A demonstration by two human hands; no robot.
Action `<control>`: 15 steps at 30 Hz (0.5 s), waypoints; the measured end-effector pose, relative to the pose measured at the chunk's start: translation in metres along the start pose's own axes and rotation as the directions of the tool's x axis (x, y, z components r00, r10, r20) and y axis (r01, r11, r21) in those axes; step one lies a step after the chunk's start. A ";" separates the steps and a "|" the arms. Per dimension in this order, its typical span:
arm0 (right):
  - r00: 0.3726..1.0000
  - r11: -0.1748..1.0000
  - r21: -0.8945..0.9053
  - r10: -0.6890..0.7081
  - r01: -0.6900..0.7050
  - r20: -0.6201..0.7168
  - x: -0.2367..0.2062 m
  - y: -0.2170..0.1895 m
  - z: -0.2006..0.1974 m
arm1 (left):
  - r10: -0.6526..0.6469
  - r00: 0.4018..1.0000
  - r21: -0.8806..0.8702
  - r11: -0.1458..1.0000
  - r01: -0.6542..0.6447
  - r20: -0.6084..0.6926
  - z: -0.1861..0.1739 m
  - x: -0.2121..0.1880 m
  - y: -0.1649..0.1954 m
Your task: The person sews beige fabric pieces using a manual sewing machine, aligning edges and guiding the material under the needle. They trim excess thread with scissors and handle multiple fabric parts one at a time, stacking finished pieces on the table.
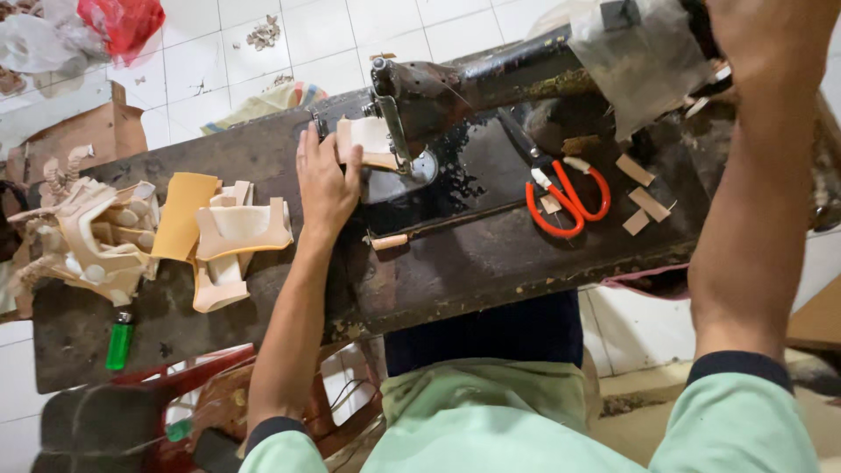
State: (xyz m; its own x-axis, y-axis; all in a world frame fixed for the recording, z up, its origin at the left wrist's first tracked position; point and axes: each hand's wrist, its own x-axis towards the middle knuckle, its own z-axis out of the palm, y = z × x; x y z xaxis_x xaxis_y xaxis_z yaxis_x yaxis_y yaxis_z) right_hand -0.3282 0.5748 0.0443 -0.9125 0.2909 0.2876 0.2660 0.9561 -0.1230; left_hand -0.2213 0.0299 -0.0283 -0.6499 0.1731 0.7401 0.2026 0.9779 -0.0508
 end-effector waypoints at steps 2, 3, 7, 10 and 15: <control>0.988 0.999 -0.006 -0.043 0.043 -0.149 -0.017 -0.014 -0.016 | -0.235 0.950 -0.517 0.798 0.310 0.208 -0.003 0.001 -0.005; 0.922 0.987 0.041 -0.130 0.156 -0.365 -0.032 -0.020 -0.022 | -0.280 0.894 -0.691 0.568 0.447 0.348 -0.004 0.001 -0.009; 0.703 0.715 0.497 0.011 0.491 -0.711 -0.096 -0.052 -0.050 | -0.419 0.815 -0.846 0.171 0.505 0.401 -0.003 0.001 -0.012; 0.501 0.668 0.311 -0.108 0.676 -0.859 -0.140 -0.104 -0.072 | -0.455 0.762 -0.811 0.132 0.570 0.461 -0.001 -0.004 -0.013; 0.719 0.491 0.587 -0.652 0.643 -0.242 -0.181 -0.249 -0.018 | -0.471 0.786 -0.810 0.218 0.544 0.401 -0.001 -0.008 -0.018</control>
State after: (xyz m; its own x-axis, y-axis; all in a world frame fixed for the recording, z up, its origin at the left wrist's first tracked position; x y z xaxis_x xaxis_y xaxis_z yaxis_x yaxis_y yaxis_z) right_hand -0.2233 0.2846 0.0400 -0.7541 -0.4058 0.5164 -0.6388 0.6361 -0.4329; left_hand -0.2190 0.0104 -0.0328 -0.8996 -0.2781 0.3366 0.2841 0.2127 0.9349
